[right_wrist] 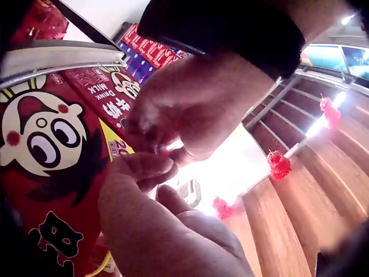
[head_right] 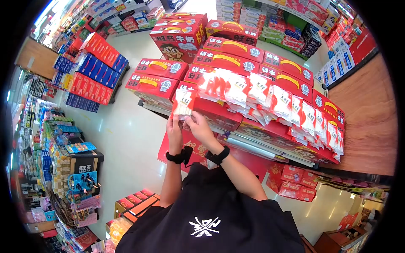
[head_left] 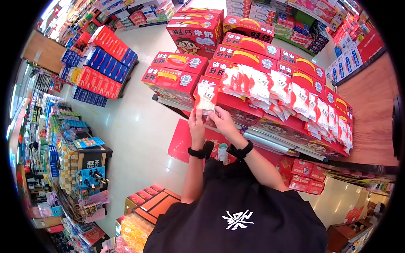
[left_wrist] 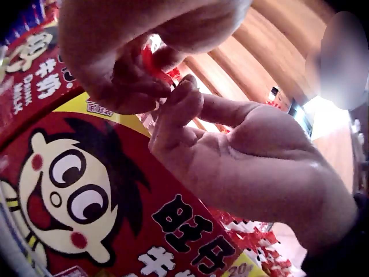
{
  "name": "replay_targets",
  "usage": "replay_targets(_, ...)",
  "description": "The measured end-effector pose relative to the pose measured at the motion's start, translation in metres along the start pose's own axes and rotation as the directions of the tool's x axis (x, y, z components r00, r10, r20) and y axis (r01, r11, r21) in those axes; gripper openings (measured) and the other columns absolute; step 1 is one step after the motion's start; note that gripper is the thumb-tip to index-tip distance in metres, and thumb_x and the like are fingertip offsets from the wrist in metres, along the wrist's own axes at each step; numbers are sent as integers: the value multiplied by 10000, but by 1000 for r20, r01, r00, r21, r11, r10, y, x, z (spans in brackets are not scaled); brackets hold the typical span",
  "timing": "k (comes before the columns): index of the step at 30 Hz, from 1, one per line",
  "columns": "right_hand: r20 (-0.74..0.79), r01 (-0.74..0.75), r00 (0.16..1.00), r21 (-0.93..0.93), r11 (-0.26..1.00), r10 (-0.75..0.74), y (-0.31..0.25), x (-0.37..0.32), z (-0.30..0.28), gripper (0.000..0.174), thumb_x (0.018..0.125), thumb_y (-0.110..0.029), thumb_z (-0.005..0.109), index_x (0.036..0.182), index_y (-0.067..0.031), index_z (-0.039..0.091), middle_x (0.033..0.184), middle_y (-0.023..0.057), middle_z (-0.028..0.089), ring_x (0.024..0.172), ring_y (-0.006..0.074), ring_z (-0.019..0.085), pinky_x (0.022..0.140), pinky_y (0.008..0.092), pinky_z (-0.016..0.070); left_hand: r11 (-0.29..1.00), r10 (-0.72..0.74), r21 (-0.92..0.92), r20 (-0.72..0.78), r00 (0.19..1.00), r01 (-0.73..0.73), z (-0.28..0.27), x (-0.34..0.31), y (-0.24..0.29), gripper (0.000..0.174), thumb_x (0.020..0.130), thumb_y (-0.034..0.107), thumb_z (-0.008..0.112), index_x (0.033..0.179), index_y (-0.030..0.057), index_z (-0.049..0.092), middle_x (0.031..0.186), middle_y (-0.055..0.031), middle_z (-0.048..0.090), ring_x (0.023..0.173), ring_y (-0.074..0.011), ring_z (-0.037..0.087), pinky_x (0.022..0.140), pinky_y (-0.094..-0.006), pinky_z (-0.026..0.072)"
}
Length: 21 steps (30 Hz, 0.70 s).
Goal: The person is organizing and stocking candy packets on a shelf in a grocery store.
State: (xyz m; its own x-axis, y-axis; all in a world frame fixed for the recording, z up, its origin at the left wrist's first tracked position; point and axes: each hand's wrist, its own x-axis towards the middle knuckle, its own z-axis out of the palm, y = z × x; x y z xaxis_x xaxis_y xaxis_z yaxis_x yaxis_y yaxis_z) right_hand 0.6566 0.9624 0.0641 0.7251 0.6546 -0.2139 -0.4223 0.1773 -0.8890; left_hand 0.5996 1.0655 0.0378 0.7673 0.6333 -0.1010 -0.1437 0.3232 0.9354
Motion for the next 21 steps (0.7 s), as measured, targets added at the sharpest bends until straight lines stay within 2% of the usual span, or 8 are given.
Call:
replay_targets(1,-5,18,1000,0,1000,-18,5,7,3,166,962,-126,476,1034,11,538,780,24,584,684,79,554,632,224,481,999,11,-35,-39,999,-13,0,6,-1,292,989,263,466,1067,-2,561,811,-6,578,667,-53,516,552,-203,418)
replay_targets(5,-60,21,998,23,1000,-19,14,30,6,178,965,-144,480,1011,15,547,759,33,588,667,82,560,619,229,482,999,-37,-36,9,999,37,-6,30,-2,271,990,260,458,1029,13,560,808,-13,580,659,-59,514,539,-213,419)
replay_targets(7,-133,49,990,-8,999,-50,18,39,6,215,968,-178,491,930,15,577,697,33,595,608,81,558,571,227,473,998,-55,43,61,997,53,-7,45,-3,262,988,266,469,939,28,566,723,9,560,597,-45,478,495,-206,382)
replay_targets(8,-144,50,988,-7,999,-50,21,40,6,215,968,-178,491,930,15,577,697,33,595,608,81,558,571,227,473,997,-63,44,69,996,60,-8,50,-3,262,988,266,469,939,28,566,723,9,560,597,-45,478,495,-206,382)
replay_targets(10,-200,63,977,-63,996,-75,22,44,5,303,963,-243,518,829,13,610,628,25,591,534,78,543,508,223,450,987,-29,158,104,994,12,-6,60,3,295,985,273,479,877,20,584,682,6,566,591,-42,500,511,-197,388)
replay_targets(11,-208,67,975,-63,996,-79,23,46,6,303,963,-243,518,829,13,610,628,25,591,534,78,543,508,223,450,987,-22,158,93,995,7,-3,64,5,319,981,278,495,802,26,576,628,6,553,535,-43,480,499,-202,388)
replay_targets(13,-295,61,952,-84,995,-84,22,47,9,383,951,-319,543,773,7,638,582,16,578,484,72,521,462,219,421,989,-28,149,93,995,14,-3,69,3,332,977,281,506,775,27,575,616,3,551,524,-45,479,491,-204,386)
replay_targets(21,-369,72,924,-96,993,-102,29,52,8,386,936,-357,566,842,-4,690,578,8,570,494,62,518,467,210,406,980,-97,174,-19,995,99,-1,81,-2,421,922,361,594,663,29,574,578,8,546,509,-44,488,471,-189,363)
